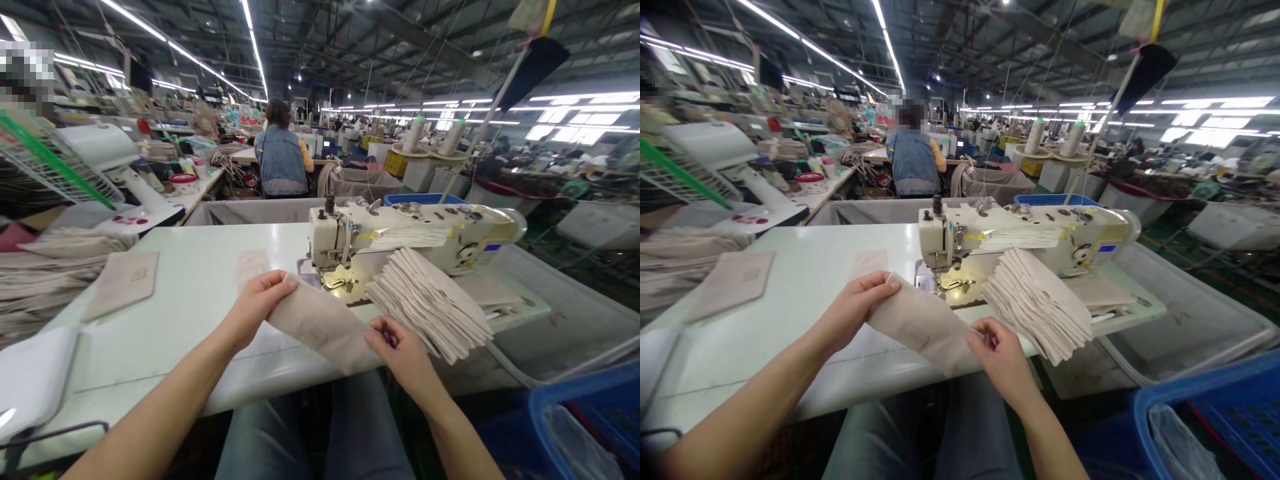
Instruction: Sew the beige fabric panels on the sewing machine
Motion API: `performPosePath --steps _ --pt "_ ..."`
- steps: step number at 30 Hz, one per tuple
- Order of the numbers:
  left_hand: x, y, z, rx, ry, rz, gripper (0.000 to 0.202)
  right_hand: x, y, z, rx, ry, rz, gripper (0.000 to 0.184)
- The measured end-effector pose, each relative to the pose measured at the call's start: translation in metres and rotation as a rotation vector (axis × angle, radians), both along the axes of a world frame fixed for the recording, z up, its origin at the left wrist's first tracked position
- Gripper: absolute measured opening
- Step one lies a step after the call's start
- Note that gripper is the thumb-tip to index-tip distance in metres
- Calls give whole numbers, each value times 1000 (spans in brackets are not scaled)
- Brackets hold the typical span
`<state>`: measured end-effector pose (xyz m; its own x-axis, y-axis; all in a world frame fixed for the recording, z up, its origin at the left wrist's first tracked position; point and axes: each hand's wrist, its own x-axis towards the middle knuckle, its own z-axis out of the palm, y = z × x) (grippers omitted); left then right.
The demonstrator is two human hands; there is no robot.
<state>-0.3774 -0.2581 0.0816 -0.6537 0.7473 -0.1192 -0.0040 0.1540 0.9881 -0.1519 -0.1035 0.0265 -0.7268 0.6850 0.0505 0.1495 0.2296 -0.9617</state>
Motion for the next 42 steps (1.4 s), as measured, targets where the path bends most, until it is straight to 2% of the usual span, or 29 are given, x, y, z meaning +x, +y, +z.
performPosePath --steps 2,4,6,8,9,11,13,15,18,20,22,23,26,27,29,31,33,39,42 --pt "-4 -12 0 -147 110 -183 34 3 1 2 -34 95 -145 25" --pt "0 -22 4 -290 285 -373 34 6 -1 12 2 162 -157 24" --pt "12 -26 10 -323 453 -443 53 5 -7 25 84 167 24 18" --pt "28 -23 16 -279 503 -494 70 0 -16 36 129 149 268 12" --pt "36 -21 17 -251 473 -541 65 -5 -20 40 128 151 336 11" --pt "48 -13 16 -204 356 -611 38 -13 -27 43 107 197 294 14" --pt "53 -7 10 -148 180 -534 29 -19 -30 39 41 251 123 24" --pt "54 -2 3 -71 -65 -345 31 -22 -31 31 -67 265 -9 38" --pt "54 -1 -9 45 -391 -122 43 -23 -34 15 -238 224 -11 46" --pt "55 -1 -15 59 -463 -101 48 -24 -37 6 -302 181 17 41" --pt "54 -1 -17 43 -385 -94 50 -25 -41 -1 -294 147 -1 34" --pt "53 -1 -17 39 -273 -74 51 -25 -42 -2 -270 132 -11 31" --pt "45 0 -10 33 235 -13 49 -27 -41 -2 -200 60 28 27" --pt "43 1 -7 12 369 -36 44 -27 -40 -2 -192 31 61 26" --pt "39 3 -1 -62 507 -138 31 -29 -39 0 -188 -11 118 24" --pt "37 6 3 -130 524 -226 26 -30 -39 1 -196 -21 144 23" --pt "35 9 3 -154 484 -220 28 -28 -38 0 -223 -10 136 25" --pt "13 13 -5 -195 175 90 35 -11 -32 -18 -487 -7 65 52" --pt "4 14 -10 -192 133 132 32 -3 -30 -28 -466 -31 43 48"
